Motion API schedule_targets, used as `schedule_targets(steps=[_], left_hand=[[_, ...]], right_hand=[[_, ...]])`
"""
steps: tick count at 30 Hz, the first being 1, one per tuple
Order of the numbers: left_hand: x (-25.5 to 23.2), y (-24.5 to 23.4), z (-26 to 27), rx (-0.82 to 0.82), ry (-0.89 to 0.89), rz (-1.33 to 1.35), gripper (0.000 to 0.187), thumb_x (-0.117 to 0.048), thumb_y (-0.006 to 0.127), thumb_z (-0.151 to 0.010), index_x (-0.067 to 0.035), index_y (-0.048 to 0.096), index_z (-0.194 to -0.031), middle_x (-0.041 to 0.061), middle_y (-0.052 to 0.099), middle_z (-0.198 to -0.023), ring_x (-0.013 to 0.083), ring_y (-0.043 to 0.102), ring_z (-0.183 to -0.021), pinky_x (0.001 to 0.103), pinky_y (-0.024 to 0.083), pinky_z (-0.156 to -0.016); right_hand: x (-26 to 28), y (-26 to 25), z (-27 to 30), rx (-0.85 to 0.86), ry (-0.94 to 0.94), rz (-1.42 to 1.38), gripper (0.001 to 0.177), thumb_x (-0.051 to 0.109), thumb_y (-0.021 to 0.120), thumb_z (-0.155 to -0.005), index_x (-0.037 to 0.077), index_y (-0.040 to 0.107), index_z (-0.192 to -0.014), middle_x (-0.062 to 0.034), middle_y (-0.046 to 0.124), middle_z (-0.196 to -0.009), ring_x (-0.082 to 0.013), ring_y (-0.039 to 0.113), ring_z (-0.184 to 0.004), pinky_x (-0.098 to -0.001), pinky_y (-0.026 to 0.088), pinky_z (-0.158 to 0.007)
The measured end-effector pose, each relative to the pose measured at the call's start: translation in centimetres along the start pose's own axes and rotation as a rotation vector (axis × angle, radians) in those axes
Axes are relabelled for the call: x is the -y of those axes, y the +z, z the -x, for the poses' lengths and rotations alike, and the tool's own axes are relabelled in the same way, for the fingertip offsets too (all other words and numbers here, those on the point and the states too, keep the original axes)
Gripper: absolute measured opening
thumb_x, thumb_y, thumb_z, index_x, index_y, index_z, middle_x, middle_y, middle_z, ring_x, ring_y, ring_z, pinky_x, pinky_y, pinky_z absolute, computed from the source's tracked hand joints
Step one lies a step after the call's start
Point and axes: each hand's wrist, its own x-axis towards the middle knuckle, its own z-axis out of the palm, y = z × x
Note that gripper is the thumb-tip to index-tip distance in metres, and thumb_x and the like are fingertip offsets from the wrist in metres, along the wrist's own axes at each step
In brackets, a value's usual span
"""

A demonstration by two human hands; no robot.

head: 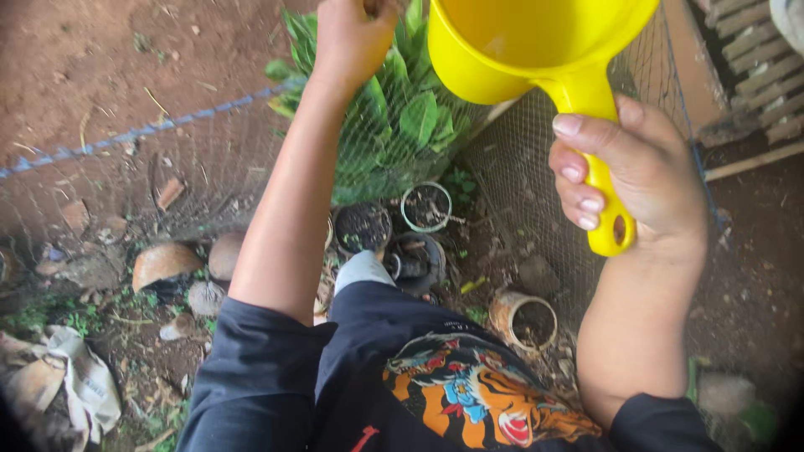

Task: The person carries a yellow pitcher and pours water onto plants in a garden, refilling the pitcher from a black bucket.

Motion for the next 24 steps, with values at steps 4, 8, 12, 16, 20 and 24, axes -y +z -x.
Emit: schedule_targets(steps=[4, 8, 12, 16, 20, 24], left_hand=[[1.9, -0.6, -2.2, 0.101, -0.049, -0.053, 0.015, -0.014, 0.072, -0.081, -0.002, 0.074, -0.090, 0.013, 0.077, -0.083, 0.0251, 0.076, -0.077, 0.036, 0.060, -0.072], [4.5, 0.5, -4.6, 0.258, -0.038, -0.233, 0.018, -0.019, 0.069, -0.087, -0.004, 0.076, -0.090, 0.017, 0.076, -0.088, 0.0325, 0.075, -0.085, 0.040, 0.060, -0.081], [4.8, 1.3, -7.5, 0.747, -0.009, -0.402, 0.023, -0.022, 0.063, -0.085, -0.009, 0.078, -0.097, 0.019, 0.075, -0.096, 0.0368, 0.071, -0.094, 0.044, 0.056, -0.089], [4.8, 3.2, -9.9, 1.102, 0.157, -0.332, 0.030, -0.026, 0.057, -0.096, -0.014, 0.070, -0.120, 0.018, 0.070, -0.117, 0.0374, 0.066, -0.106, 0.049, 0.052, -0.091], [8.3, 7.3, -10.6, 1.239, 0.475, -0.244, 0.033, -0.018, 0.054, -0.099, -0.016, 0.067, -0.130, 0.015, 0.070, -0.129, 0.0323, 0.067, -0.118, 0.046, 0.052, -0.101], [15.0, 11.3, -7.4, 1.296, 0.417, -0.185, 0.043, -0.017, 0.058, -0.091, -0.015, 0.062, -0.134, 0.017, 0.066, -0.129, 0.0367, 0.064, -0.115, 0.048, 0.051, -0.096]], right_hand=[[0.8, 1.4, -1.5, -0.049, -0.023, 0.062, 0.017, 0.020, 0.066, -0.098, 0.008, 0.059, -0.108, -0.0029, 0.054, -0.070, -0.0078, 0.047, -0.044, -0.0233, 0.039, -0.035], [1.1, 3.0, -3.2, -0.104, -0.028, 0.091, 0.015, 0.019, 0.065, -0.095, 0.008, 0.060, -0.105, -0.0036, 0.055, -0.067, -0.0091, 0.047, -0.042, -0.0250, 0.038, -0.034], [0.8, 5.2, -6.2, -0.163, -0.031, 0.149, 0.014, 0.016, 0.066, -0.094, 0.004, 0.059, -0.098, -0.0054, 0.056, -0.068, -0.0110, 0.047, -0.044, -0.0277, 0.038, -0.036], [0.1, 7.3, -10.1, -0.246, 0.019, 0.218, 0.015, 0.018, 0.066, -0.094, 0.004, 0.060, -0.095, -0.0041, 0.056, -0.066, -0.0118, 0.049, -0.044, -0.0288, 0.040, -0.036], [-1.1, 8.2, -14.1, -0.331, 0.055, 0.260, 0.014, 0.018, 0.065, -0.094, 0.005, 0.061, -0.094, -0.0032, 0.057, -0.064, -0.0126, 0.051, -0.043, -0.0295, 0.042, -0.037], [-3.8, 8.5, -17.3, -0.419, 0.091, 0.236, 0.015, 0.018, 0.066, -0.094, 0.005, 0.059, -0.091, -0.0033, 0.057, -0.062, -0.0126, 0.051, -0.043, -0.0301, 0.042, -0.037]])
